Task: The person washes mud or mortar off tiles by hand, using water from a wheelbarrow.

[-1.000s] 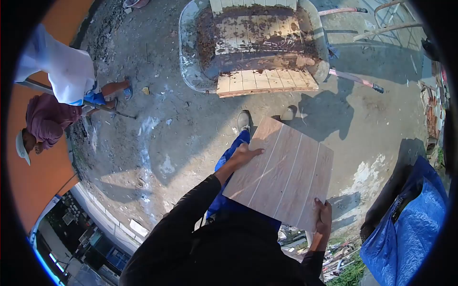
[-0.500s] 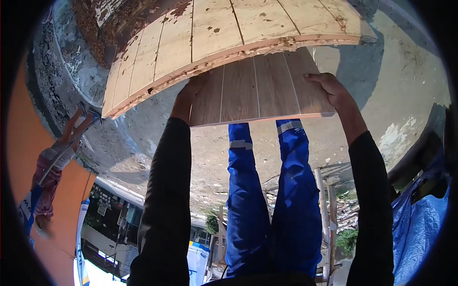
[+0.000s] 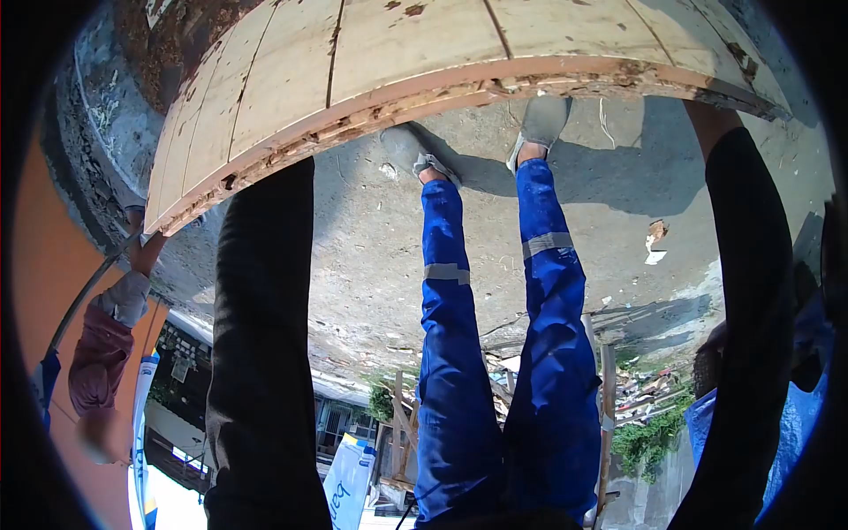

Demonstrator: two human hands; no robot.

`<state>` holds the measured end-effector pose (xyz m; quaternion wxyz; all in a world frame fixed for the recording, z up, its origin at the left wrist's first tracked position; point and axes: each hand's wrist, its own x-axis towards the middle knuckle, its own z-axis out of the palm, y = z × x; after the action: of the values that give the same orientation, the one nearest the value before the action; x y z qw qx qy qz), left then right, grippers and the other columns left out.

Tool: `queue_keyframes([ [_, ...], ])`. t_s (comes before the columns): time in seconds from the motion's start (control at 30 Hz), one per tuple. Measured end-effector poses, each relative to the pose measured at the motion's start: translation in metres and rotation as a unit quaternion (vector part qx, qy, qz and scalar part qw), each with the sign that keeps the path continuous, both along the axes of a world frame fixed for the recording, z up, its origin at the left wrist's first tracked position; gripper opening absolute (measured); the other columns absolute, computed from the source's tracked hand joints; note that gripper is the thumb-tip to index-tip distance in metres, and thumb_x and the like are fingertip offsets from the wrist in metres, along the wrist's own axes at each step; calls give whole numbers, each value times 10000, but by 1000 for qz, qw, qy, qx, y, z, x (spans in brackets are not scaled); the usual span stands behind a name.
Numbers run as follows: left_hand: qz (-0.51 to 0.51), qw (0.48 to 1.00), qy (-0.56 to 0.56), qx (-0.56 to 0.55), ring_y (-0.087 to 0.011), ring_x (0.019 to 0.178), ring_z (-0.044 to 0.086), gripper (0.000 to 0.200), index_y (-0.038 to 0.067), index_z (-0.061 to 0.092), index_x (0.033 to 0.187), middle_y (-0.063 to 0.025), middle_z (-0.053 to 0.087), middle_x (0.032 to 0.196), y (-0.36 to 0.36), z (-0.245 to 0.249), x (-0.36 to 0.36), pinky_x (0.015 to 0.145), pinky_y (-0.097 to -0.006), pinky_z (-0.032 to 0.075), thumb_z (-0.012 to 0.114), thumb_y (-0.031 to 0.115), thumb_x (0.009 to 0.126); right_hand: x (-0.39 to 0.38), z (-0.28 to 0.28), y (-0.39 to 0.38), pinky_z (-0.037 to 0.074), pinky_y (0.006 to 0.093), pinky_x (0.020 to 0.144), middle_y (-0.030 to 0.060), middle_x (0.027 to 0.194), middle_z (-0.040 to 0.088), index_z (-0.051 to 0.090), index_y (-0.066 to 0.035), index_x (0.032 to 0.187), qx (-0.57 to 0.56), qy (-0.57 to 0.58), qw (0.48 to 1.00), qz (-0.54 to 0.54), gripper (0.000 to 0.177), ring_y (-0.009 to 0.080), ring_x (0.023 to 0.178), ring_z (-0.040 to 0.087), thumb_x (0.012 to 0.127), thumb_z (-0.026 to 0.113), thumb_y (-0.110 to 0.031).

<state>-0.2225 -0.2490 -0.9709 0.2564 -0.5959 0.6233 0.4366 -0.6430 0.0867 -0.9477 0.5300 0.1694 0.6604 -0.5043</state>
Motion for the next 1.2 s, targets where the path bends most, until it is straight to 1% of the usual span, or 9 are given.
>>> queue_keyframes([
  [0.2,56,998,22,-12,-307,1016,687,855,-11,534,1385,-196,684,1195,8,12,2,901,-415,529,666,641,848,-9,4,5,615,428,814,173,1128,683,605,-5,1224,3,6,998,-59,424,269,948,711,890,708,-245],
  [0.37,123,991,49,-20,-307,1019,687,839,3,529,1392,-191,682,1202,18,22,5,902,-420,528,661,636,857,-4,19,6,612,433,826,172,1147,676,588,-15,1245,3,0,996,-92,430,275,966,707,907,685,-262],
  [0.63,226,969,99,-27,-308,1023,686,815,24,521,1404,-182,679,1212,32,39,6,902,-427,527,651,626,871,10,27,2,607,440,845,170,1177,664,562,-31,1279,-6,2,989,-149,440,283,995,700,933,648,-287],
  [0.8,273,954,118,-24,-309,1026,686,800,37,516,1411,-176,678,1219,39,50,13,902,-431,527,645,620,880,20,36,2,603,445,858,168,1196,657,545,-42,1301,-9,-2,986,-166,446,289,1013,696,949,625,-303],
  [1.2,365,917,162,-9,-311,1032,686,764,68,504,1428,-163,673,1235,32,39,0,903,-443,525,631,606,901,24,40,-4,596,456,886,165,1241,640,506,-66,1352,-28,-8,979,-202,461,302,1056,686,988,570,-342],
])
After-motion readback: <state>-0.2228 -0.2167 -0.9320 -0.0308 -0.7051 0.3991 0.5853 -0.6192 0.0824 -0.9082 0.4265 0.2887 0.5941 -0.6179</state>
